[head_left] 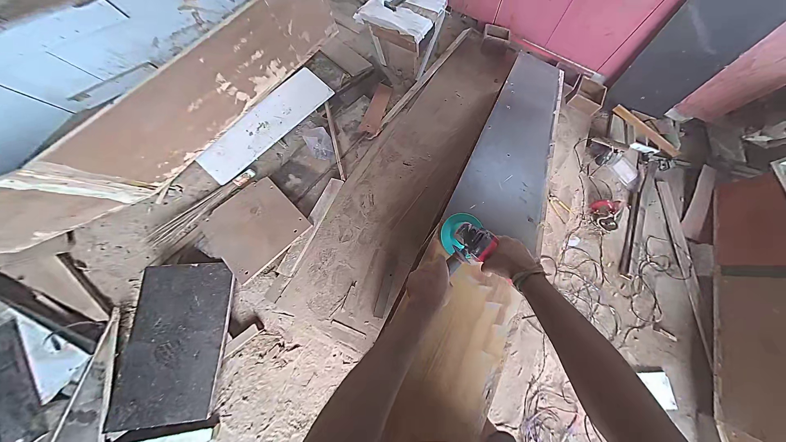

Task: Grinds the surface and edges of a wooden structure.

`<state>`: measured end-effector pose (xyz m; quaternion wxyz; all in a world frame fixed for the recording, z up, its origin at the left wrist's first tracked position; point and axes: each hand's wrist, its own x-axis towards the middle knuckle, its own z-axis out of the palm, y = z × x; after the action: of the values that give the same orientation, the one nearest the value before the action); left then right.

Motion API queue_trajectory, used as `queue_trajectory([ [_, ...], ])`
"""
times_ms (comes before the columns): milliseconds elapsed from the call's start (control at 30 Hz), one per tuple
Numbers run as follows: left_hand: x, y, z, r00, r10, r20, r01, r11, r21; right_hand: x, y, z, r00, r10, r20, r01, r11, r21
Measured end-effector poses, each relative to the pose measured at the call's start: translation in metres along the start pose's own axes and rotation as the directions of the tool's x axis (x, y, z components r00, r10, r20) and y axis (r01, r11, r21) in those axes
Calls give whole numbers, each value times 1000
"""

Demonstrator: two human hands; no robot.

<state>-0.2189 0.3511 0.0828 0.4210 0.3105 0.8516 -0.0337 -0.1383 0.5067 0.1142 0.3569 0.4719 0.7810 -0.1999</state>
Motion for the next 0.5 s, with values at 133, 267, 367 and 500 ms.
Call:
queue_trajectory([
  [133, 7, -8, -8, 999, -32, 8, 32, 999, 3, 6, -13, -2, 1000, -11, -11, 11, 1000, 8],
  [267, 7, -14, -9, 998, -65, 3, 65, 998, 6, 7, -20, -1, 1000, -23, 5, 23, 1000, 6],
  [367, -2, -18, 3, 997, -78, 17, 78, 997, 4, -4, -21, 3, 998, -30, 47, 30, 1000, -4],
  [500, -19, -24, 26, 996, -76, 45, 78, 995, -67, -15, -16, 12, 991, -86, 97, 92, 994, -56],
])
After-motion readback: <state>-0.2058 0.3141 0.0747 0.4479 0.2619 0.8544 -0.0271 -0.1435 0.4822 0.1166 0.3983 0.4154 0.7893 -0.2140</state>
